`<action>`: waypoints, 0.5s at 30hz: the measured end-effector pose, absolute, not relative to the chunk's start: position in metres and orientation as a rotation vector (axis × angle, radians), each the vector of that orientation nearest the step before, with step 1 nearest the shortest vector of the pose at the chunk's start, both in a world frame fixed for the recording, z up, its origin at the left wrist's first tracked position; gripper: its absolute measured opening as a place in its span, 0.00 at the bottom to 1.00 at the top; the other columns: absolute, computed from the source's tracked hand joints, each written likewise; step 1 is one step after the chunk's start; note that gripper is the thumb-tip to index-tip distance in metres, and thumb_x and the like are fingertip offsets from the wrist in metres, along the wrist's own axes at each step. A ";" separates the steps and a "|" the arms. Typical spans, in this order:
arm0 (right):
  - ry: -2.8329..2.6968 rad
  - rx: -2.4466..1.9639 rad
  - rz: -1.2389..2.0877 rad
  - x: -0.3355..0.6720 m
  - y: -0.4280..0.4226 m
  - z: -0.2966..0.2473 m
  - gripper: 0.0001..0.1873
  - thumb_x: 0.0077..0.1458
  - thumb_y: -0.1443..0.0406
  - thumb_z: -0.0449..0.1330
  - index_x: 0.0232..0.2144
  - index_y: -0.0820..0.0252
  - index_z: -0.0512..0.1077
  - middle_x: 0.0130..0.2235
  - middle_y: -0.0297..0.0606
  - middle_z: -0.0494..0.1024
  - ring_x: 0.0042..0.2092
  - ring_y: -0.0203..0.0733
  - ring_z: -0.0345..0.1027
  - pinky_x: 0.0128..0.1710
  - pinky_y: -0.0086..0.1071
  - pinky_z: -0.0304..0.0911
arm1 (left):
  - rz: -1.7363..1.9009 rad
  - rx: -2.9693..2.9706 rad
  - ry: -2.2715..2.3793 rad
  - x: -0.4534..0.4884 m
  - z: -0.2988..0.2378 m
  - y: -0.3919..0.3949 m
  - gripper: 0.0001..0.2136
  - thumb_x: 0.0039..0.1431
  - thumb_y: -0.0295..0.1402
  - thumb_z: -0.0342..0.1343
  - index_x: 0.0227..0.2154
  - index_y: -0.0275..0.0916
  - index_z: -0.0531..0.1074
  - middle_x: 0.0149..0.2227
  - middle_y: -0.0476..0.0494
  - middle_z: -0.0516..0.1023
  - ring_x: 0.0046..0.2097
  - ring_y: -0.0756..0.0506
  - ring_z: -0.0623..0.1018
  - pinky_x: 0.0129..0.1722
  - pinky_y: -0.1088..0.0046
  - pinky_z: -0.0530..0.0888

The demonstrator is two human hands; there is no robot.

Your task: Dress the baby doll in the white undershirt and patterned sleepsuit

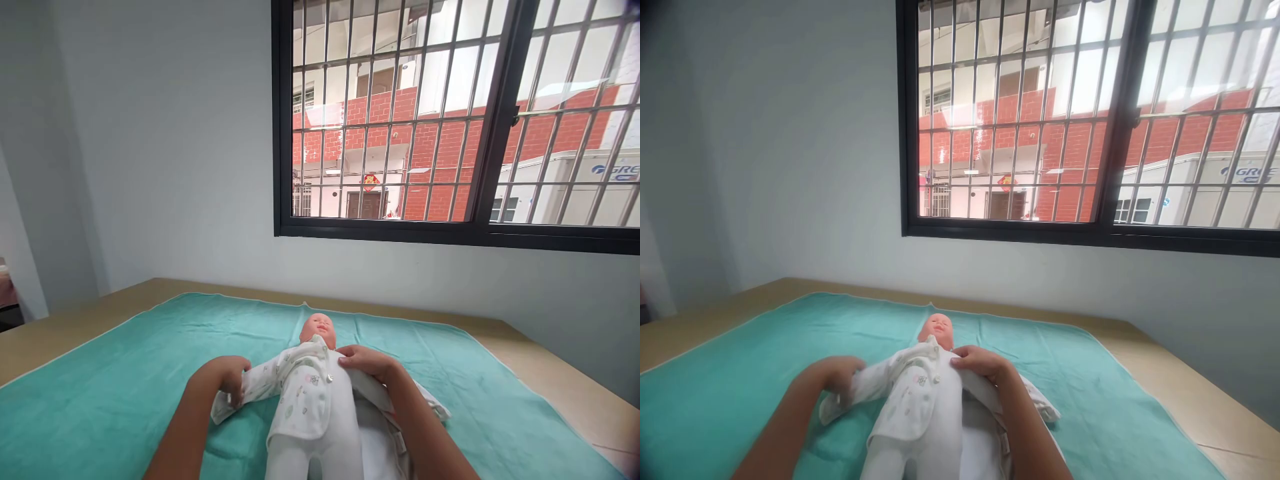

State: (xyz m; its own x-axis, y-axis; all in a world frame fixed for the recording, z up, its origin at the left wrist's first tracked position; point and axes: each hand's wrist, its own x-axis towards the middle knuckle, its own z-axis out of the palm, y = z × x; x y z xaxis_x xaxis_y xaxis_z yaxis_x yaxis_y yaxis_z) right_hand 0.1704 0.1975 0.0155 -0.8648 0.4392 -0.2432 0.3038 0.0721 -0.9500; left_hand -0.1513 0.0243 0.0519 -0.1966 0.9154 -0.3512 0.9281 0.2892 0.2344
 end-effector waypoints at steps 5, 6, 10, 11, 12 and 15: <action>-2.106 -0.674 2.004 0.175 0.198 0.016 0.26 0.44 0.51 0.69 0.42 0.62 0.75 0.40 0.39 0.81 0.40 0.45 0.75 0.42 0.35 0.67 | 0.110 1.770 2.213 -0.155 0.046 0.030 0.18 0.35 0.26 0.58 0.35 0.43 0.75 0.42 0.44 0.80 0.42 0.38 0.79 0.34 0.68 0.71; -2.082 -0.667 2.022 0.175 0.198 0.015 0.26 0.44 0.52 0.69 0.42 0.62 0.75 0.40 0.39 0.81 0.40 0.45 0.75 0.43 0.35 0.67 | 0.158 1.804 2.248 -0.156 0.047 0.030 0.18 0.38 0.26 0.56 0.37 0.43 0.74 0.43 0.45 0.79 0.43 0.38 0.78 0.35 0.68 0.70; -2.028 -0.702 2.027 0.175 0.198 0.014 0.26 0.45 0.52 0.68 0.43 0.61 0.75 0.39 0.39 0.81 0.41 0.46 0.75 0.44 0.36 0.67 | 0.289 1.904 2.379 -0.155 0.049 0.033 0.18 0.45 0.26 0.52 0.41 0.44 0.72 0.46 0.43 0.76 0.47 0.38 0.75 0.38 0.67 0.69; -2.026 -0.718 2.015 0.175 0.198 0.014 0.26 0.45 0.51 0.68 0.43 0.61 0.75 0.39 0.40 0.81 0.41 0.46 0.75 0.44 0.36 0.67 | 0.301 1.918 2.399 -0.153 0.048 0.034 0.18 0.47 0.26 0.51 0.42 0.44 0.72 0.46 0.42 0.76 0.48 0.38 0.74 0.39 0.66 0.68; -2.027 -0.733 2.003 0.174 0.198 0.014 0.26 0.45 0.51 0.68 0.43 0.61 0.75 0.40 0.40 0.81 0.41 0.47 0.75 0.43 0.36 0.67 | 0.305 1.931 2.413 -0.151 0.046 0.036 0.17 0.48 0.26 0.50 0.43 0.44 0.72 0.47 0.41 0.76 0.49 0.37 0.74 0.41 0.65 0.68; -2.045 -0.779 1.981 0.173 0.197 0.015 0.28 0.45 0.50 0.68 0.44 0.61 0.75 0.40 0.41 0.81 0.42 0.48 0.75 0.43 0.37 0.67 | 0.273 1.958 2.411 -0.140 0.035 0.043 0.14 0.52 0.28 0.51 0.41 0.43 0.73 0.46 0.39 0.76 0.48 0.36 0.74 0.42 0.63 0.68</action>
